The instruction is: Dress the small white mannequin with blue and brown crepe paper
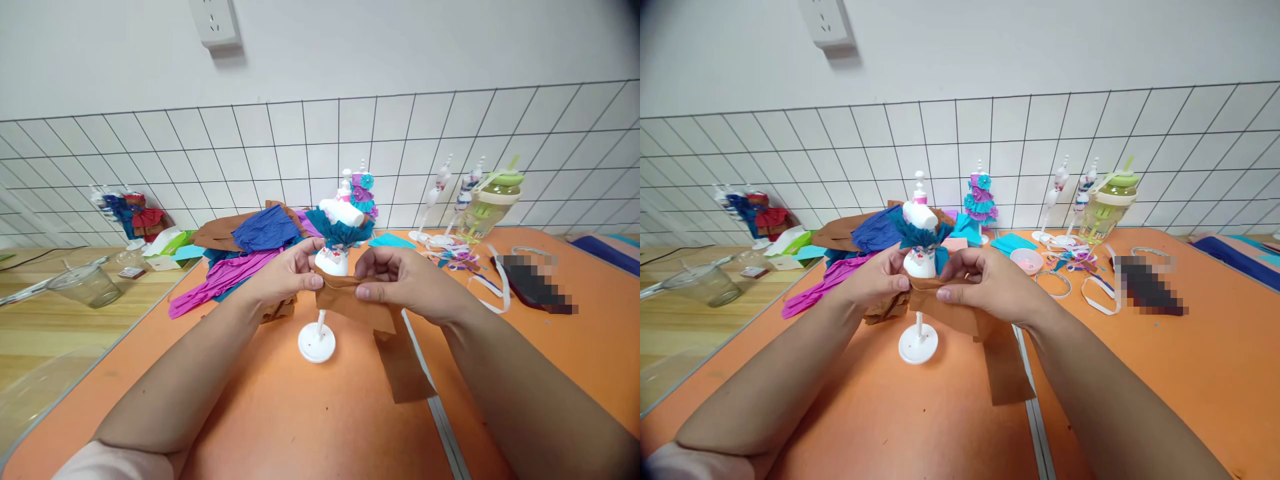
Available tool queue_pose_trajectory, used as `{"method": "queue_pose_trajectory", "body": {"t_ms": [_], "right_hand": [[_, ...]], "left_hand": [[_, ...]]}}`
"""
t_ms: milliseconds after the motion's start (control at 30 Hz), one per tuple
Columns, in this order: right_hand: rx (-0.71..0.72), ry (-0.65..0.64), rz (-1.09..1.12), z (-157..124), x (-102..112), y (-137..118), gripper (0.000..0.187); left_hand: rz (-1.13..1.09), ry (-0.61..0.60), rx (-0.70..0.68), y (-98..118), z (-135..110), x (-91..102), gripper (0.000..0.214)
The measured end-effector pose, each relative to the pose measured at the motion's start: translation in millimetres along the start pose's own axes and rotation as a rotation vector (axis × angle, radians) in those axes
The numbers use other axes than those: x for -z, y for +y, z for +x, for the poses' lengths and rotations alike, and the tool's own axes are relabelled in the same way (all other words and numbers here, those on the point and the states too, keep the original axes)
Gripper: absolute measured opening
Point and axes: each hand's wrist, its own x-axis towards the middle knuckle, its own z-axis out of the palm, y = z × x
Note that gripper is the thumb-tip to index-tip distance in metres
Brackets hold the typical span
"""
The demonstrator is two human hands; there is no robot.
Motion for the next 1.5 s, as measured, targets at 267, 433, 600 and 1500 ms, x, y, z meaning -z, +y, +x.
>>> {"method": "queue_pose_trajectory", "body": {"t_ms": [267,433,600,1500], "right_hand": [[0.015,0.052,-0.123,-0.1,0.4,1.6,0.026],[0.037,0.126,-0.162,1.5,-0.6,3.2,0.033],[0.052,0.11,-0.15,1.7,2.9,2.6,0.035],[-0.115,0.218,-0.584,8.8,7.8,12.8,0.021]], "left_hand": [[-0.072,0.023,-0.031,2.2,0.2,1.6,0.043],[-0.222,0.058,-0.007,-3.5,3.8,-11.5,0.047],[-0.358,0.008,0.055,-15.2,8.0,-26.9,0.061],[-0.333,0.084,0.065,-6.9,8.6,-11.6,0.025]]}}
